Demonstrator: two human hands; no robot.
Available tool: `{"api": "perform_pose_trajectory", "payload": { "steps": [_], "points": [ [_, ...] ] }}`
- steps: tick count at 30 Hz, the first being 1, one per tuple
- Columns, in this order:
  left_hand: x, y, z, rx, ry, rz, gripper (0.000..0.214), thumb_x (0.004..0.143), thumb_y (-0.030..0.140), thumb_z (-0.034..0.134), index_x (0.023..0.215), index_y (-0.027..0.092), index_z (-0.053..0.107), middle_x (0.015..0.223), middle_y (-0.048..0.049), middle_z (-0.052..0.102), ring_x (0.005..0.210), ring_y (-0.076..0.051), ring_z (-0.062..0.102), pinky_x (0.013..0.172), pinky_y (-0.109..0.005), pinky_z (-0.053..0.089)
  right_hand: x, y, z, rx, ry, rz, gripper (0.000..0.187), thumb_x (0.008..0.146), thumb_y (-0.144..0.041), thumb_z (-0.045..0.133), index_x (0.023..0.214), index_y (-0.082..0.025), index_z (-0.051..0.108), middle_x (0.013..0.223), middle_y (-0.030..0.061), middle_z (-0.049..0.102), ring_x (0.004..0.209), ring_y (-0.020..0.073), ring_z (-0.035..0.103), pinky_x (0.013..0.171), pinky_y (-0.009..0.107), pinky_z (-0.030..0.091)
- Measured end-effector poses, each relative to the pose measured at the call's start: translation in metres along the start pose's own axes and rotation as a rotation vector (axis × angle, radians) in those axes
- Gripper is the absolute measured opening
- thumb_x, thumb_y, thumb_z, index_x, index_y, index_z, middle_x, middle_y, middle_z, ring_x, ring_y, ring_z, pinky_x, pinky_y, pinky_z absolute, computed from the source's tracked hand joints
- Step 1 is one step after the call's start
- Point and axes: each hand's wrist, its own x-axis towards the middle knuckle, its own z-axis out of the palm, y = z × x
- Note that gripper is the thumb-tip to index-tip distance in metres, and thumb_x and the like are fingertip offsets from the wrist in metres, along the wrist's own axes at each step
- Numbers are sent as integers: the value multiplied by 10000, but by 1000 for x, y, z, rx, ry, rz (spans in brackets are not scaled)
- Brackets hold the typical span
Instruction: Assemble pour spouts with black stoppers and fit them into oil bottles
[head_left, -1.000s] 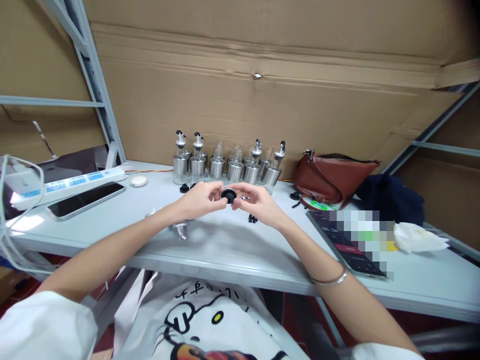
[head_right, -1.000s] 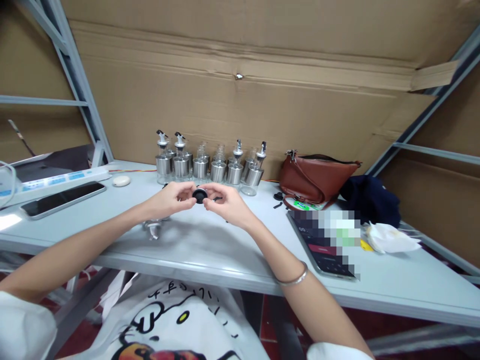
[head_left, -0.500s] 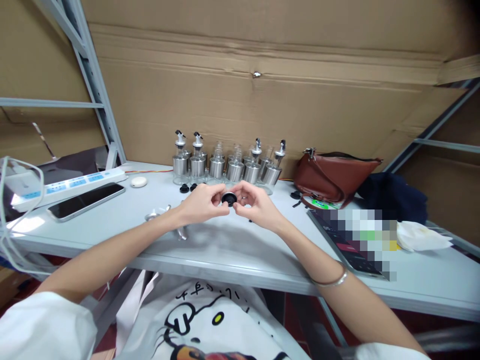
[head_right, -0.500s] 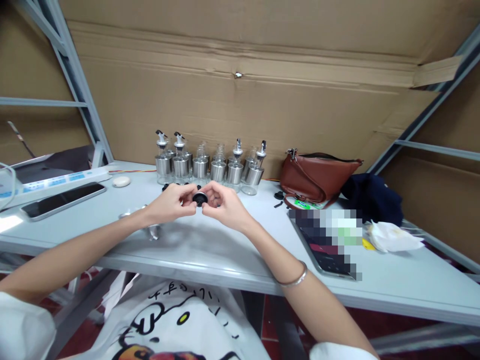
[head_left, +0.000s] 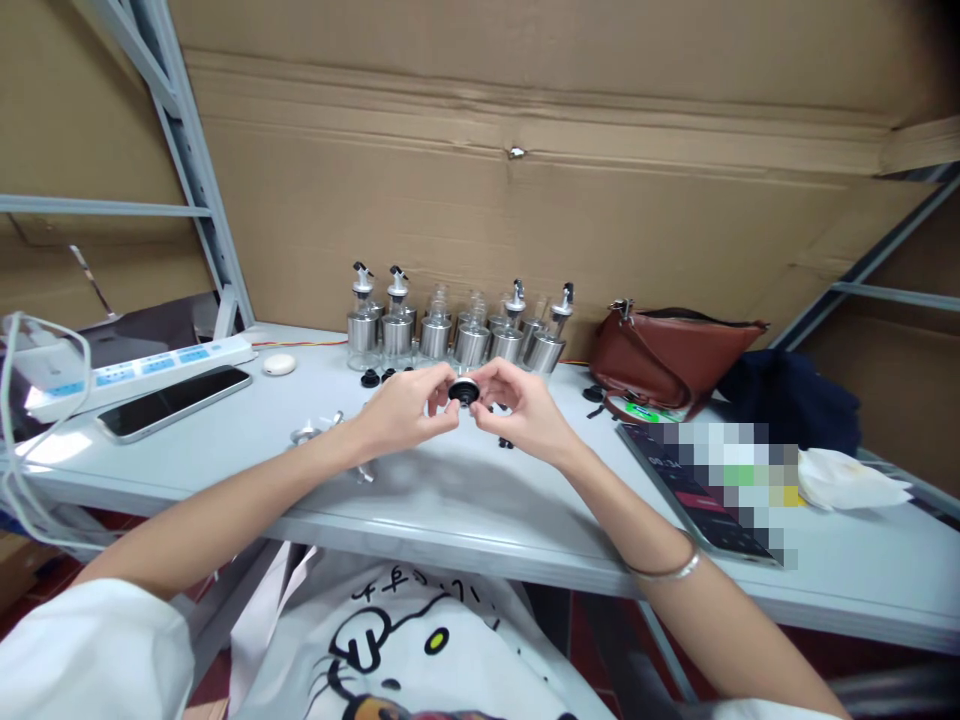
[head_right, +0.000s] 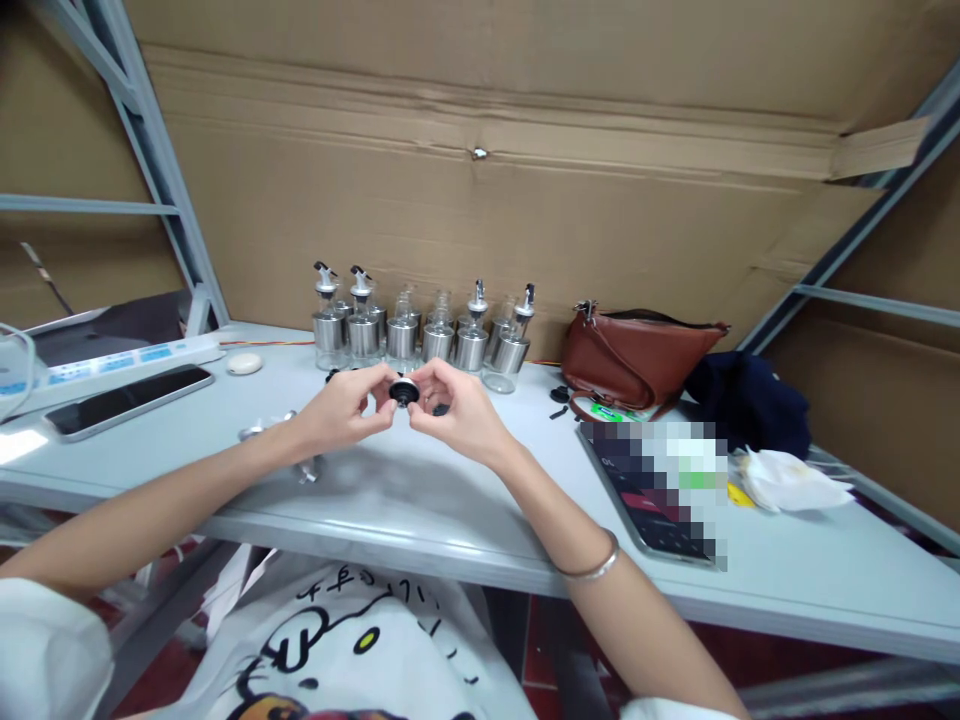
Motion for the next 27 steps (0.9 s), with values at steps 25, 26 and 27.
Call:
{"api": "perform_pose_trajectory", "payload": {
  "steps": [25,26,27],
  "points": [
    [2,-17,1,84,43,80,276,686,50,399,908,204,342,906,-27,449,665,-117,435,658,-265,418,11,56,-47,-891,-277,231,253,816,-109,486,939,-156,703,868,71,718,786,201,646,720,275,445],
    [2,-18,2,80,38,76,290,670,27,371,895,206,331,901,-29,438,676,-123,427,674,-269,411,11,58,-46,-916,-303,265,245,817,-131,500,955,-159,701,847,71,716,767,201,645,704,272,440],
    [2,-19,3,75,36,77,304,651,8,351,878,208,321,892,-30,426,695,-130,422,695,-274,405,11,60,-45,-942,-320,290,238,818,-157,515,972,-163,698,836,73,714,758,203,644,694,271,436]
  ]
}}
